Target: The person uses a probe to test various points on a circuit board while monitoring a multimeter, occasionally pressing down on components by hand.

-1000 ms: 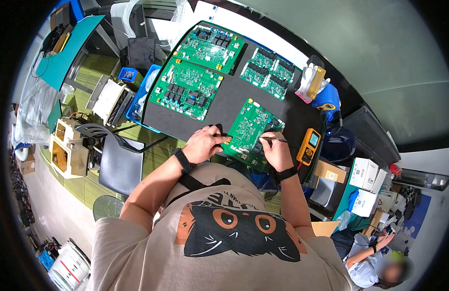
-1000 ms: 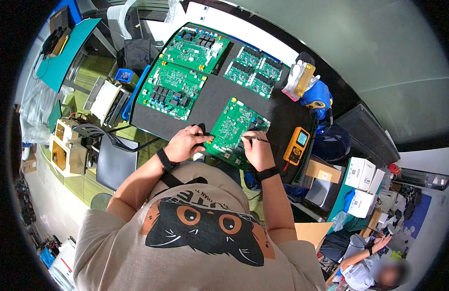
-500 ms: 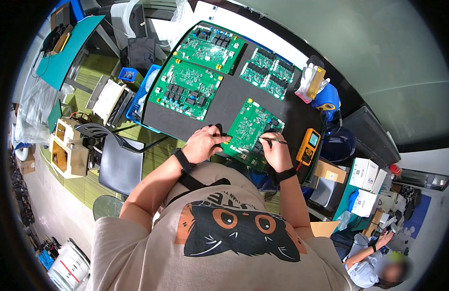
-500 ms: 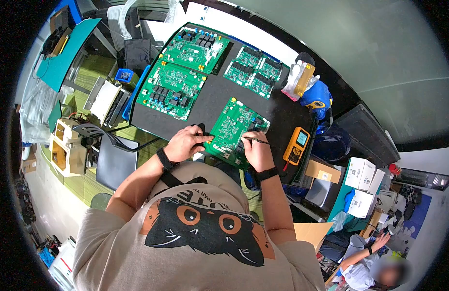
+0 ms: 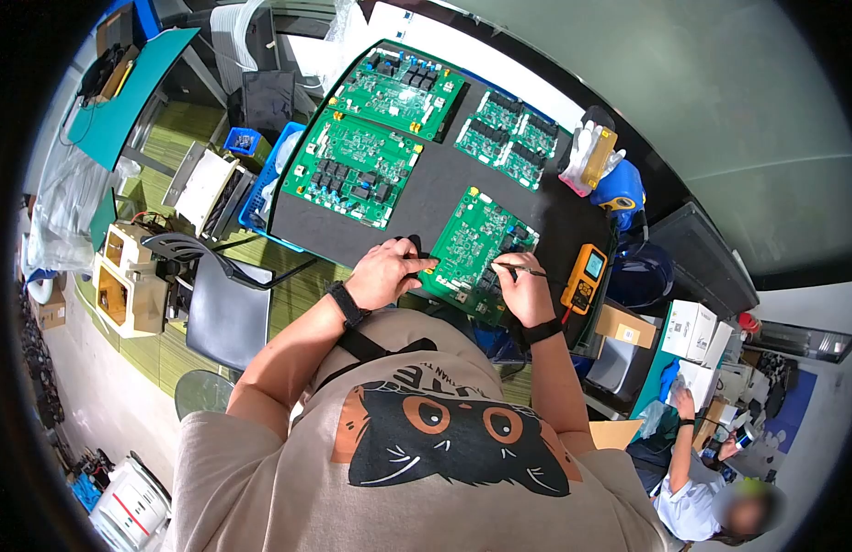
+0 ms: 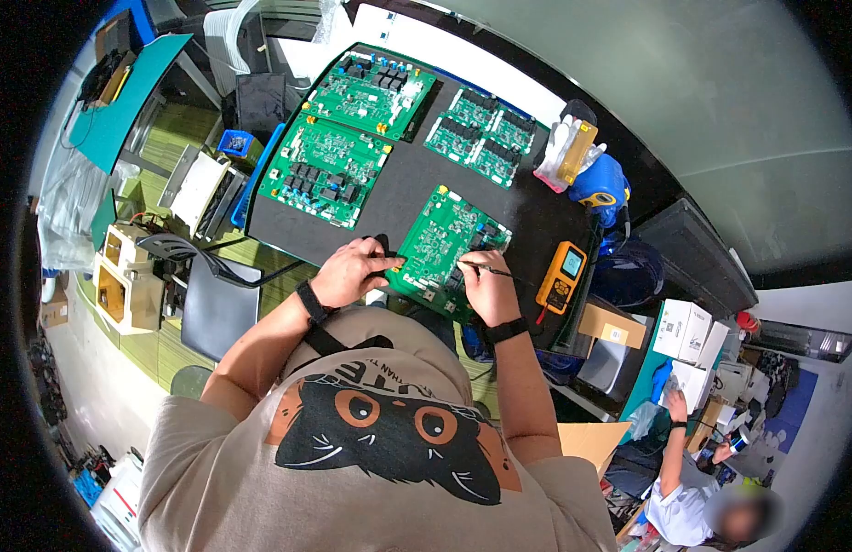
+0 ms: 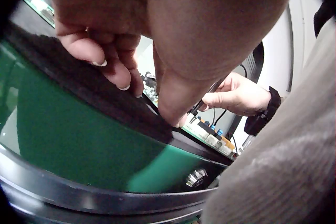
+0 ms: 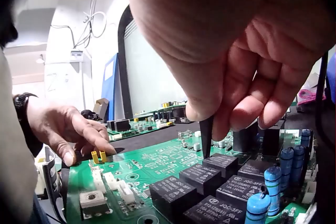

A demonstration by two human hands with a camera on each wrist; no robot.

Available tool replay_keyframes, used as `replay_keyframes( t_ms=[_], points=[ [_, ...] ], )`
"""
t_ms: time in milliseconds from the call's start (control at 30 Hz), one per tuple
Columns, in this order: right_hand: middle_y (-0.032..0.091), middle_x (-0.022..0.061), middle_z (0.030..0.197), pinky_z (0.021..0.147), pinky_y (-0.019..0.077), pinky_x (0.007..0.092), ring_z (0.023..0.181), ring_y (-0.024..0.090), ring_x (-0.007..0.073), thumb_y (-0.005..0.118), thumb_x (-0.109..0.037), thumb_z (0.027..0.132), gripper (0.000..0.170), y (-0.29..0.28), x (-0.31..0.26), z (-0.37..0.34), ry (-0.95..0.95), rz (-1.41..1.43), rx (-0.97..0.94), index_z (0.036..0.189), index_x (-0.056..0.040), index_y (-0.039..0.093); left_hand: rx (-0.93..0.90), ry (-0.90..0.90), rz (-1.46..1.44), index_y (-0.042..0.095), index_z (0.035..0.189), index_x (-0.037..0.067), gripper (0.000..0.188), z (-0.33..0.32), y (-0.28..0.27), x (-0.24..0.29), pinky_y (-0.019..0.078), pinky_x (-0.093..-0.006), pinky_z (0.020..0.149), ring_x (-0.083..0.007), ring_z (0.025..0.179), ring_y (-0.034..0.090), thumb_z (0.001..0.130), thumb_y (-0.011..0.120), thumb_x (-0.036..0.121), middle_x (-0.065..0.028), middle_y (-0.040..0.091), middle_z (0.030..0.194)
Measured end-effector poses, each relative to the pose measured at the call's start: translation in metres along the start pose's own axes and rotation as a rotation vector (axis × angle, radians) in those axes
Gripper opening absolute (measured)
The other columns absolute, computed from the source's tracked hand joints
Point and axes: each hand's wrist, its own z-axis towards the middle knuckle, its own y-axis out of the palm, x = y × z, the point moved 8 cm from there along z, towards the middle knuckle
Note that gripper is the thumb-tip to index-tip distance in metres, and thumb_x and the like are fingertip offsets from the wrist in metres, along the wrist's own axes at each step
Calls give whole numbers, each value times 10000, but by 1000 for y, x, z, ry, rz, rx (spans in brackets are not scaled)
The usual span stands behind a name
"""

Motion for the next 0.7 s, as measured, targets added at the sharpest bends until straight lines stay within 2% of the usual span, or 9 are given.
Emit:
replay_keyframes(
  t_ms=[533,700],
  points=[
    [699,126,938,855,517,431,922,639,343,703,-80,871,57,2,1,0,-29,-23,3,916,-51,683,-9,-12,2,699,1262,209,501,0,2,-2,471,-416,920,-285,1018,582,772,793,163,-65,596,1038],
    [697,123,958,860,518,431,930,638,341,708,-88,874,78,-1,0,1,23,-20,23,933,-47,680,2,-8,-9,701,1260,209,505,0,0,-2,475,-418,914,-290,1012,585,766,798,167,-68,598,1033]
  ],
)
